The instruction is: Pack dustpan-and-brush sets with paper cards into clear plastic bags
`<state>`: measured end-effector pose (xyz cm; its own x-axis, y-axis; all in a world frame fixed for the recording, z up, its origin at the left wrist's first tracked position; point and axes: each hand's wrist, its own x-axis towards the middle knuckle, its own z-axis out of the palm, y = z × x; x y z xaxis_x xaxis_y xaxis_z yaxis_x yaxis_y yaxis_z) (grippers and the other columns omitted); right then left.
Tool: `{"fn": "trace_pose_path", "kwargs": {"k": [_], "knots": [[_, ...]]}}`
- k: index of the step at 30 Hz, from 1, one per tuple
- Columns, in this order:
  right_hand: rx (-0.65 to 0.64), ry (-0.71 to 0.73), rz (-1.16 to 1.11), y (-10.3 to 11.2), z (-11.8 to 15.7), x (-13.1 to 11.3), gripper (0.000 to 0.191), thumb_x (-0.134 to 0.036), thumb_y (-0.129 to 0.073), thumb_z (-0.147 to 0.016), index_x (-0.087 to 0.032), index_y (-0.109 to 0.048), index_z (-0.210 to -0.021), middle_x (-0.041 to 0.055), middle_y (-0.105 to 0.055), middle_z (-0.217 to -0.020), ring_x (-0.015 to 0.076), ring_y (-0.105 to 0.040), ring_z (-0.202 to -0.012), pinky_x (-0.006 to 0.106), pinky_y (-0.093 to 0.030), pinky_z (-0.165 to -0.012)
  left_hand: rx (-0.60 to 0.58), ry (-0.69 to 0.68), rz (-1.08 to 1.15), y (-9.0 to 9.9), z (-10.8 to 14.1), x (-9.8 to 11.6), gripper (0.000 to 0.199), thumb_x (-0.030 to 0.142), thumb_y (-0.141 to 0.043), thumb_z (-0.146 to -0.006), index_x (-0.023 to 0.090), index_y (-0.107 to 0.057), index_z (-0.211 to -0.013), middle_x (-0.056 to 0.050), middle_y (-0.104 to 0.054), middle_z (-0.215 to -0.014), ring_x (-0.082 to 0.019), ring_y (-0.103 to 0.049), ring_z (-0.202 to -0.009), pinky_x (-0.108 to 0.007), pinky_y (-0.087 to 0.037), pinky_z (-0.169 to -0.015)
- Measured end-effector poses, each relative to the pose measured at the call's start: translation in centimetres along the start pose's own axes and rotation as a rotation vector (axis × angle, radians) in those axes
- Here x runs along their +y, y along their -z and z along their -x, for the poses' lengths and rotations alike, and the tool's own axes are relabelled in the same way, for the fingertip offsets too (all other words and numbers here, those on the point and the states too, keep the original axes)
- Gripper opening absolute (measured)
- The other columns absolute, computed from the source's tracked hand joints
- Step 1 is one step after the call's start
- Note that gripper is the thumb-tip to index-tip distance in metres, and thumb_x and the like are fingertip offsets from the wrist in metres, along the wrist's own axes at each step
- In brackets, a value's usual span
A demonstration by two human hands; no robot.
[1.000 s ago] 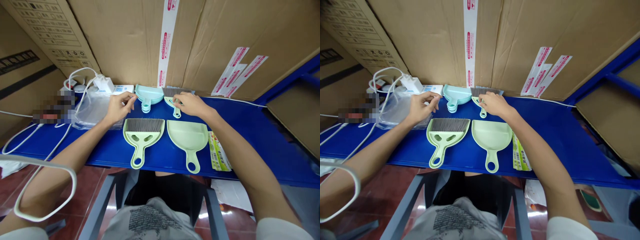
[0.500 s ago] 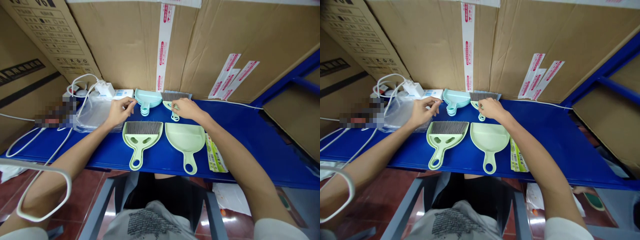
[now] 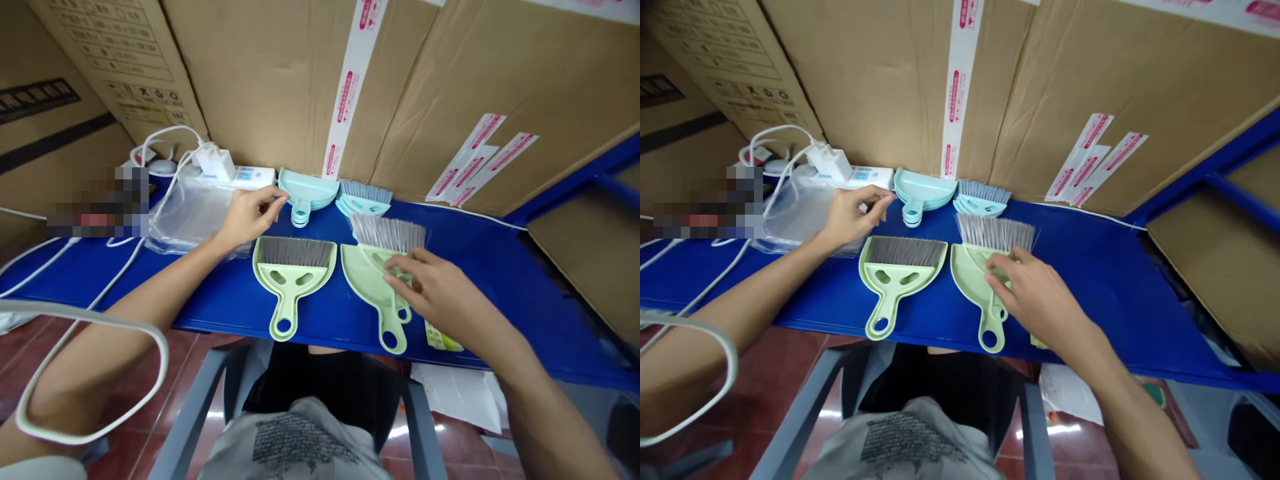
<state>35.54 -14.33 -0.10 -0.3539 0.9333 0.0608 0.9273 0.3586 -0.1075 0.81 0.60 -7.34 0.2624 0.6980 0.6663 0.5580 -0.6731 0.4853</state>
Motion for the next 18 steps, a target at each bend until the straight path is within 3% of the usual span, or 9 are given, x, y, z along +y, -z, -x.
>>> {"fn": "trace_pose_path", "kwargs": {"k": [3, 5, 9, 11, 14, 18], "knots": [[-0.046, 0.016, 0.032, -2.5, 1.3, -0.4, 0.030, -0.037, -0.050, -0.110, -0.022, -0.075, -0.119, 0.0104, -0.069, -0.108, 0.0194, -0.070, -0.072, 0.034, -0.053, -0.070, 0.029, -0.025, -0.011, 0.6, -0.4, 1.2, 0.029, 0.040, -0.060, -0.103, 0.017, -0.077, -0.100, 0.003, -0.068, -0.058, -0.012, -0.060, -0.047, -0.024, -0.049, -0.056], [-0.041, 0.032, 0.062, -3.1, 1.8, -0.8, 0.030, -0.036, -0.051, -0.110, -0.022, -0.074, -0.124, 0.0112, -0.069, -0.111, 0.0220, -0.073, -0.078, 0.035, -0.056, -0.068, -0.011, -0.061, -0.003, 1.5, -0.6, 2.8, 0.029, 0.039, -0.060, -0.104, 0.017, -0.078, -0.099, 0.002, -0.071, -0.061, -0.013, -0.063, -0.051, -0.024, -0.050, -0.058], [0.103, 0.070, 0.121, -2.5, 3.9, -1.1, 0.038, -0.044, -0.049, -0.111, -0.022, -0.071, -0.133, 0.0149, -0.069, -0.122, 0.0260, -0.075, -0.086, 0.037, -0.060, -0.063, -0.280, -0.278, 0.053, 4.1, 0.8, 7.4, 0.026, 0.038, -0.061, -0.106, 0.019, -0.079, -0.105, -0.007, -0.082, -0.098, -0.020, -0.076, -0.087, -0.033, -0.060, -0.082], [0.188, 0.142, 0.109, -2.4, 5.7, -1.0, 0.041, -0.048, -0.050, -0.110, -0.021, -0.070, -0.134, 0.0175, -0.069, -0.130, 0.0295, -0.076, -0.099, 0.043, -0.065, -0.075, -0.439, -0.360, 0.094, 5.3, 3.1, 9.3, 0.027, 0.039, -0.062, -0.106, 0.022, -0.076, -0.121, -0.010, -0.080, -0.116, -0.025, -0.076, -0.106, -0.040, -0.061, -0.094], [0.263, 0.261, 0.085, -3.3, 8.0, -1.0, 0.050, -0.050, -0.060, -0.105, -0.019, -0.064, -0.144, 0.0212, -0.065, -0.146, 0.0380, -0.067, -0.131, 0.056, -0.062, -0.103, -0.486, -0.391, 0.023, 6.2, 8.1, 11.0, 0.042, 0.047, -0.069, -0.101, 0.029, -0.070, -0.138, -0.012, -0.075, -0.134, -0.032, -0.070, -0.126, -0.047, -0.062, -0.102], [0.337, 0.308, 0.133, -5.8, 9.2, -1.6, 0.057, -0.030, -0.067, -0.103, -0.014, -0.054, -0.156, 0.0220, -0.063, -0.152, 0.0377, -0.059, -0.144, 0.058, -0.057, -0.115, -0.307, -0.432, -0.174, 5.3, 14.4, 11.4, 0.043, 0.031, -0.075, -0.098, 0.026, -0.069, -0.141, -0.010, -0.078, -0.129, -0.032, -0.071, -0.129, -0.045, -0.064, -0.100]]}}
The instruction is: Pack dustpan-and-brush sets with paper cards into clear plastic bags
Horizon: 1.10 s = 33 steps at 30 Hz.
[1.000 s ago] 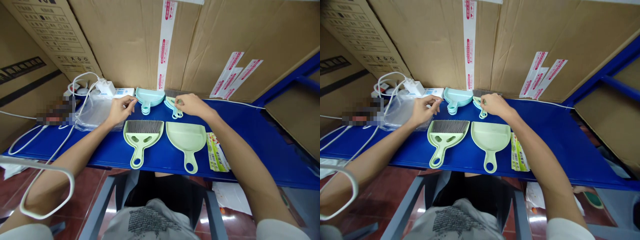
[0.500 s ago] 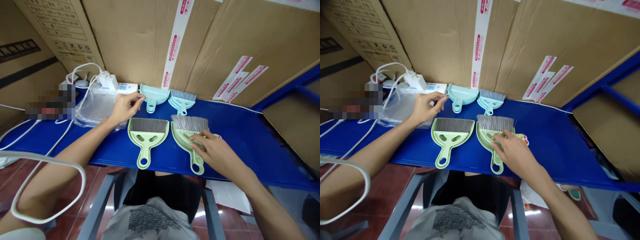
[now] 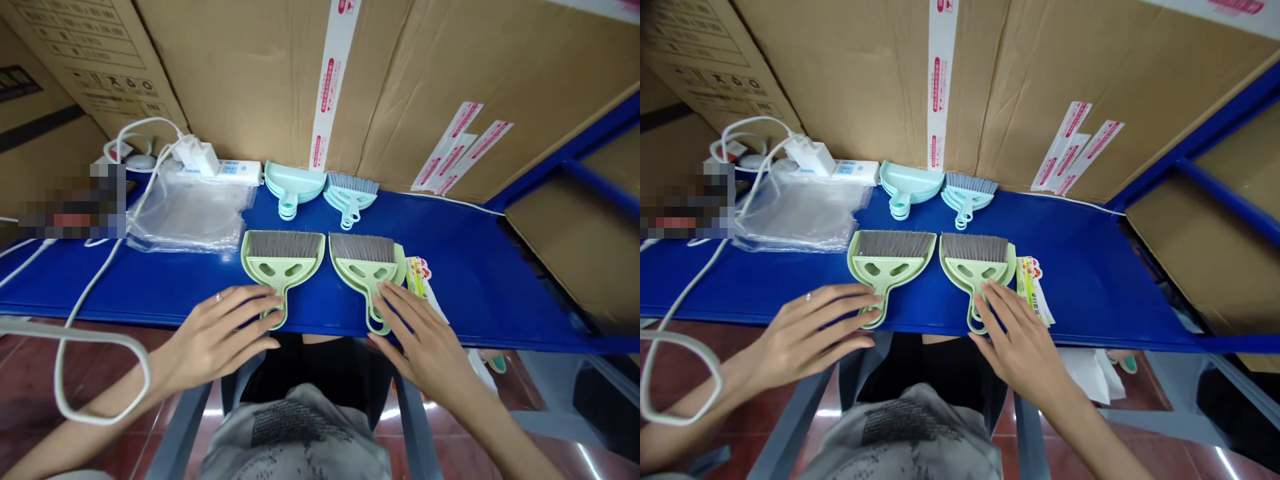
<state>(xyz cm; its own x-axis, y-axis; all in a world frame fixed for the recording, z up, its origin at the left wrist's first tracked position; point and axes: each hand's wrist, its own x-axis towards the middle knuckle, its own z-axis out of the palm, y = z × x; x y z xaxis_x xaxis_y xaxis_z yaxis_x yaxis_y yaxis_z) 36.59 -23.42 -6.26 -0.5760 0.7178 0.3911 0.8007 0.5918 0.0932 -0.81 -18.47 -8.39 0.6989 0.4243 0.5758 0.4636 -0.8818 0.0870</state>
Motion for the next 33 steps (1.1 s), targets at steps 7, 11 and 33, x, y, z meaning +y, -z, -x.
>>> {"fn": "trace_pose_path", "kwargs": {"k": [7, 11, 33], "knots": [[0.181, 0.093, 0.066, -1.3, 0.6, -0.7, 0.055, -0.012, -0.074, -0.095, -0.009, -0.060, -0.149, 0.0186, -0.076, -0.133, 0.0319, -0.073, -0.127, 0.049, -0.062, -0.110, 0.113, 0.050, -0.075, -2.0, 2.8, 2.1, 0.048, 0.003, -0.073, -0.093, 0.022, -0.070, -0.138, -0.006, -0.080, -0.127, -0.028, -0.073, -0.125, -0.042, -0.065, -0.096], [0.174, 0.092, 0.035, -1.1, 0.7, -0.5, 0.042, -0.013, -0.074, -0.095, -0.012, -0.066, -0.136, 0.0168, -0.079, -0.126, 0.0318, -0.075, -0.121, 0.051, -0.063, -0.106, 0.097, 0.089, -0.111, -1.8, 1.6, 2.3, 0.053, 0.013, -0.077, -0.095, 0.019, -0.064, -0.146, -0.012, -0.076, -0.136, -0.032, -0.070, -0.131, -0.045, -0.064, -0.101], [0.132, 0.269, 0.365, -2.7, -0.2, 1.3, 0.036, 0.000, -0.055, -0.097, 0.006, -0.070, -0.129, 0.0309, -0.072, -0.133, 0.0394, -0.072, -0.126, 0.051, -0.062, -0.109, 0.161, -0.015, -0.180, -3.6, 0.3, 1.5, 0.046, 0.001, -0.063, -0.100, 0.010, -0.063, -0.145, -0.016, -0.073, -0.140, -0.029, -0.069, -0.134, -0.041, -0.062, -0.109]]}}
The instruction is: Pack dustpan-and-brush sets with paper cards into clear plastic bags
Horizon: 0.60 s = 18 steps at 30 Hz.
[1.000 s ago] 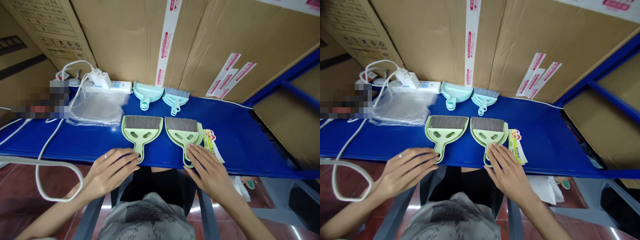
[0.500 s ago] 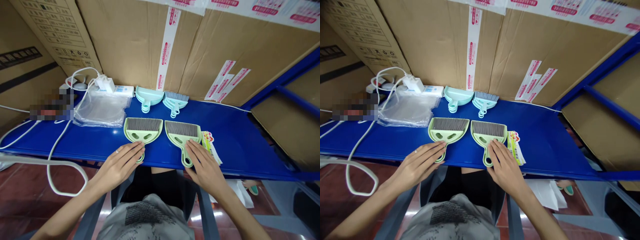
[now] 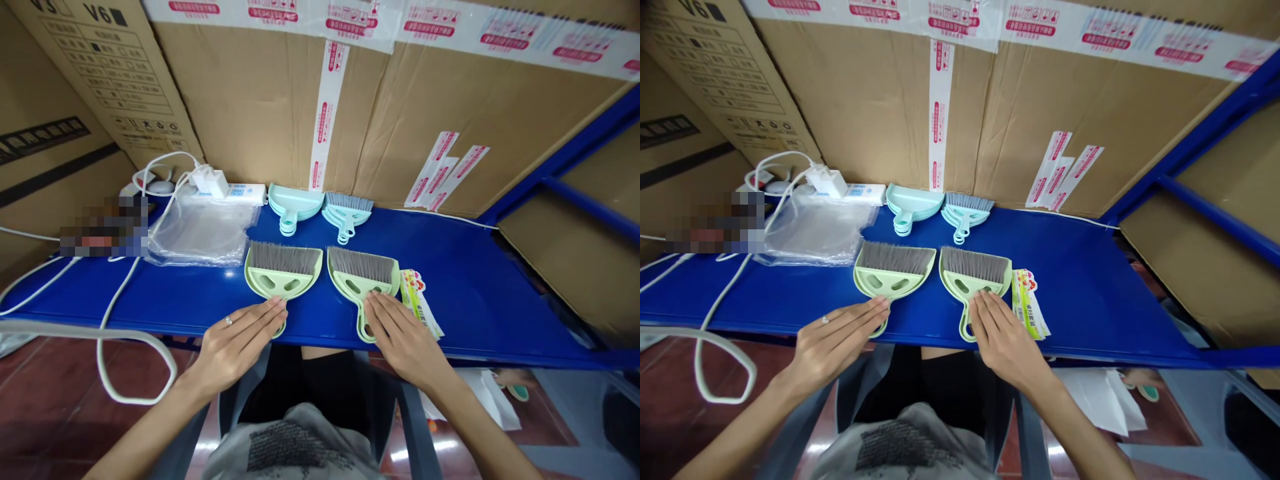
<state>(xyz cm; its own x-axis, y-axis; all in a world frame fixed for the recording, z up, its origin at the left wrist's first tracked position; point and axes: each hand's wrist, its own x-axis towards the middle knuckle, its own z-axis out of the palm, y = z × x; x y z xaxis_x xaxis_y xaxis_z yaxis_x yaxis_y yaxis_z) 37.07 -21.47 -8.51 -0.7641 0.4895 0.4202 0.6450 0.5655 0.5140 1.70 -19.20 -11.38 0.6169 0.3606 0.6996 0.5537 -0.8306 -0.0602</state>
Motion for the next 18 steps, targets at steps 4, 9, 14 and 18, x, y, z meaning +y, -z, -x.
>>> {"fn": "trace_pose_path", "kwargs": {"k": [4, 9, 14, 18], "knots": [[0.002, 0.014, 0.022, -0.2, 0.1, 0.0, 0.037, -0.001, -0.054, -0.098, 0.004, -0.069, -0.130, 0.0291, -0.073, -0.133, 0.0379, -0.070, -0.130, 0.051, -0.062, -0.110, 0.050, 0.044, 0.015, -0.3, -0.1, 0.4, 0.052, -0.001, -0.066, -0.096, 0.014, -0.064, -0.146, -0.013, -0.075, -0.136, -0.029, -0.072, -0.129, -0.038, -0.065, -0.102], [0.039, -0.039, -0.090, -0.4, -0.3, 0.2, 0.034, -0.003, -0.057, -0.096, 0.003, -0.072, -0.126, 0.0297, -0.075, -0.128, 0.0393, -0.070, -0.129, 0.053, -0.062, -0.109, 0.081, 0.119, 0.185, -1.2, 1.0, 0.1, 0.054, -0.001, -0.066, -0.094, 0.015, -0.063, -0.145, -0.016, -0.076, -0.135, -0.031, -0.070, -0.132, -0.042, -0.065, -0.102], [0.009, -0.111, -0.205, -0.7, -0.8, 0.5, 0.032, -0.002, -0.050, -0.100, -0.004, -0.075, -0.120, 0.0268, -0.072, -0.137, 0.0349, -0.065, -0.137, 0.049, -0.061, -0.111, -0.026, 0.153, 0.256, -1.1, 1.3, -0.8, 0.065, 0.000, -0.064, -0.095, 0.020, -0.055, -0.156, -0.019, -0.069, -0.145, -0.032, -0.069, -0.132, -0.046, -0.063, -0.101], [0.004, -0.107, -0.234, -1.1, -0.5, 0.3, 0.026, 0.000, -0.054, -0.100, -0.004, -0.075, -0.116, 0.0264, -0.072, -0.137, 0.0335, -0.067, -0.136, 0.046, -0.060, -0.113, -0.064, 0.250, 0.136, -0.5, 0.7, -0.9, 0.067, 0.005, -0.063, -0.098, 0.024, -0.050, -0.160, -0.018, -0.066, -0.149, -0.034, -0.065, -0.136, -0.053, -0.058, -0.106]]}}
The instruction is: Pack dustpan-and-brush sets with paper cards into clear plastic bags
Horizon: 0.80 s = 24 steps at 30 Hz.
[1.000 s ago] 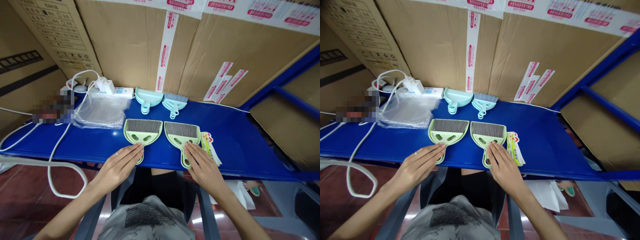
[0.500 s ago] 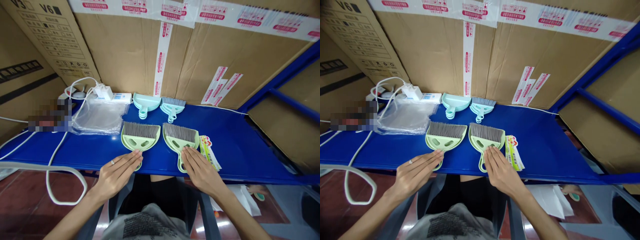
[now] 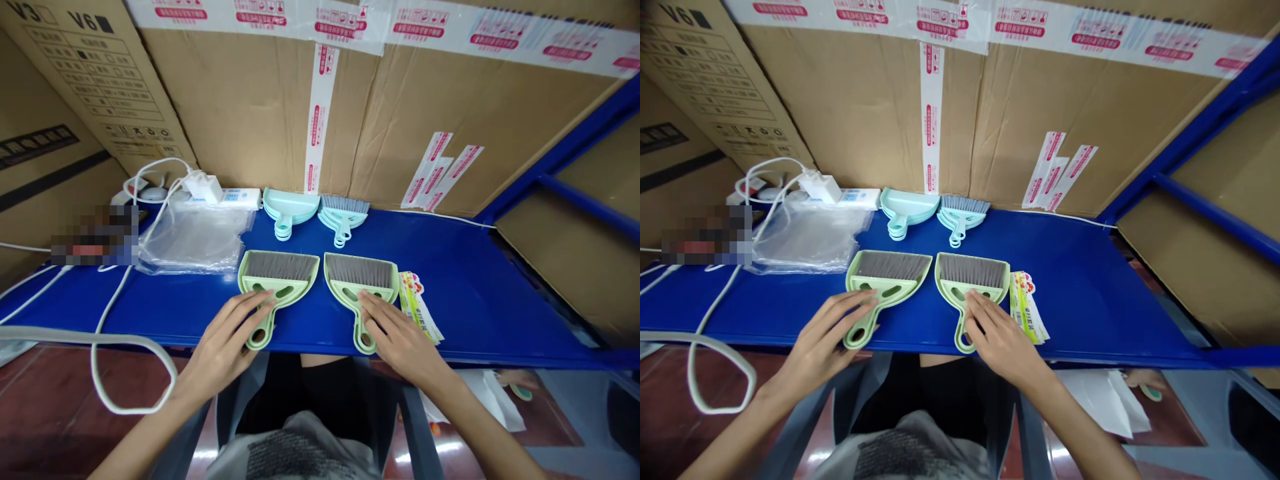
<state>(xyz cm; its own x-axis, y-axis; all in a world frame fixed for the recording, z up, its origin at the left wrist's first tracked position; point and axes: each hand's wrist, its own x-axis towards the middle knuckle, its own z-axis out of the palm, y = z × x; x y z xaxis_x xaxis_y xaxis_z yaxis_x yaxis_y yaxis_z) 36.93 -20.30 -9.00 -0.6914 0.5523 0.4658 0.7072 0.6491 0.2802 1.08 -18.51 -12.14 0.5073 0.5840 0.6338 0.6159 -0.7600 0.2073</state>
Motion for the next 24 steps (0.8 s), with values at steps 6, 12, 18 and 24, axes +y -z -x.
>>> {"fn": "trace_pose_path", "kwargs": {"k": [6, 12, 18, 24], "knots": [[0.011, 0.039, 0.017, -0.1, -0.2, 0.0, 0.023, 0.000, -0.056, -0.101, -0.003, -0.075, -0.114, 0.0282, -0.072, -0.135, 0.0352, -0.069, -0.132, 0.047, -0.063, -0.109, -0.022, -0.090, -0.007, 0.6, -0.1, -0.3, 0.061, -0.003, -0.048, -0.099, 0.020, -0.054, -0.156, -0.015, -0.069, -0.146, -0.030, -0.063, -0.139, -0.049, -0.055, -0.107], [0.026, 0.120, 0.057, -0.2, -0.5, 0.2, 0.019, 0.002, -0.060, -0.098, 0.002, -0.074, -0.112, 0.0318, -0.072, -0.132, 0.0378, -0.065, -0.137, 0.047, -0.062, -0.111, 0.021, -0.120, 0.000, 0.0, -0.2, -0.5, 0.047, -0.006, -0.051, -0.098, 0.015, -0.064, -0.137, -0.018, -0.075, -0.133, -0.030, -0.072, -0.124, -0.046, -0.055, -0.100], [0.036, 0.107, 0.022, -0.6, -0.8, 0.0, 0.020, 0.001, -0.061, -0.098, 0.002, -0.072, -0.115, 0.0317, -0.073, -0.131, 0.0387, -0.066, -0.135, 0.048, -0.061, -0.111, 0.029, -0.104, 0.052, -0.3, -0.6, -0.4, 0.034, -0.007, -0.055, -0.098, 0.014, -0.066, -0.123, -0.018, -0.075, -0.134, -0.029, -0.069, -0.127, -0.044, -0.054, -0.100], [-0.050, -0.109, -0.266, 0.4, 0.1, 0.7, 0.018, -0.010, -0.062, -0.099, -0.011, -0.064, -0.116, 0.0256, -0.067, -0.145, 0.0363, -0.062, -0.141, 0.053, -0.058, -0.115, -0.089, 0.006, 0.049, 1.2, -0.5, 0.8, 0.029, 0.032, -0.079, -0.096, 0.018, -0.062, -0.115, -0.018, -0.069, -0.144, -0.035, -0.061, -0.138, -0.050, -0.053, -0.106]]}}
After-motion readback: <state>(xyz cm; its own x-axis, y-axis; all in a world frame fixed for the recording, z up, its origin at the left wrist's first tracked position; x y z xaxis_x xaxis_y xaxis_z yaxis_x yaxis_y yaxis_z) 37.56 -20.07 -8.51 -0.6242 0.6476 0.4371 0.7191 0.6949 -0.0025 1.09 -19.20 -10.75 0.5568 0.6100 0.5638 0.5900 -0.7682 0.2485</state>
